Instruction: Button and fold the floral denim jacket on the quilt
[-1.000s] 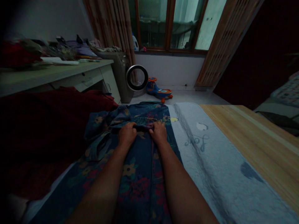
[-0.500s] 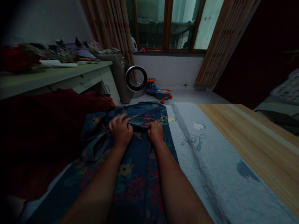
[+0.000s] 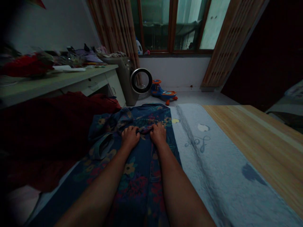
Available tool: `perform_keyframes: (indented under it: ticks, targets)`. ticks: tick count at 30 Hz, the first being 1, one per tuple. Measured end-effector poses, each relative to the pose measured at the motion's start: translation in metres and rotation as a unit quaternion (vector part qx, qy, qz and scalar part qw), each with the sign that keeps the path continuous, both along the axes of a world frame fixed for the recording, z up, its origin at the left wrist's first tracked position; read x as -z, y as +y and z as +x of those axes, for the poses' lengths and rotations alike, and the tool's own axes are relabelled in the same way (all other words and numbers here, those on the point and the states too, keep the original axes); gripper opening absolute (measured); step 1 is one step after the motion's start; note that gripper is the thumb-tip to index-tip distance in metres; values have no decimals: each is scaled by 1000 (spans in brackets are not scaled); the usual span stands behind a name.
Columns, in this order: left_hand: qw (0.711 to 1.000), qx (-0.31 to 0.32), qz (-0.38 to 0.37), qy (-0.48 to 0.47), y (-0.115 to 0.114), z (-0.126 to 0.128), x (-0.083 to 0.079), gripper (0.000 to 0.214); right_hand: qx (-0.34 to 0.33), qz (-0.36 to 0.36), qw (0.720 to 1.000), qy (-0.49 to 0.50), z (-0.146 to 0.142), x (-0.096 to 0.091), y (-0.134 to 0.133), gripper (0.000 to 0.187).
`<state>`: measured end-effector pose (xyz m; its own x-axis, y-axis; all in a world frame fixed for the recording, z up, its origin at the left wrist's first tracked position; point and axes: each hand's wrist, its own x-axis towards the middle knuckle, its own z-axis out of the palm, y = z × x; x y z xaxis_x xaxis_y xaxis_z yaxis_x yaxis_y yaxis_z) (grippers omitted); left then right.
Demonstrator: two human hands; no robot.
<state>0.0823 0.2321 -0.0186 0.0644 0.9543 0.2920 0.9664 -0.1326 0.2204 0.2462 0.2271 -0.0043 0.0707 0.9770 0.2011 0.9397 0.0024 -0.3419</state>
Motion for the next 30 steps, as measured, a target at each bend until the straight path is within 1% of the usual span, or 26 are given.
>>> perform_keyframes:
  ticks: [4,8,15,17,19,21,23,24,25,27,30]
  targets:
    - [1000,-7,-14,2,1,1,-1,28,3,-3,1000,0,0,0,0,30]
    - [1000,4,-28,-1,2,-2,1,30,4,-3,1000,4,0,0,-1,32]
    - [996,84,-16,21,-8,-15,3,41,0,-16,1000,4,1,-3,-1,40]
    - [995,97,-16,20,-10,-18,0,40,1,-13,1000,9,0,-2,-1,39]
    - [993,115,-15,12,-7,-18,-6,35,-1,-7,1000,15,0,-2,0,36]
    - [989,149,-6,-8,3,-14,-16,37,-2,-3,1000,19,0,0,0,33]
    - [983,179,11,-34,19,-7,-27,37,-5,0,1000,19,1,2,1,32]
    - [982,183,19,-43,30,-3,-33,34,-6,1,1000,19,1,2,2,32]
    - [982,180,20,-46,41,2,-38,33,-6,2,1000,18,1,3,2,32]
    - [987,159,-16,-26,65,10,-47,37,-6,2,1000,16,2,4,3,32]
    - [987,143,-68,-6,96,15,-52,39,-5,2,1000,12,1,3,3,32]
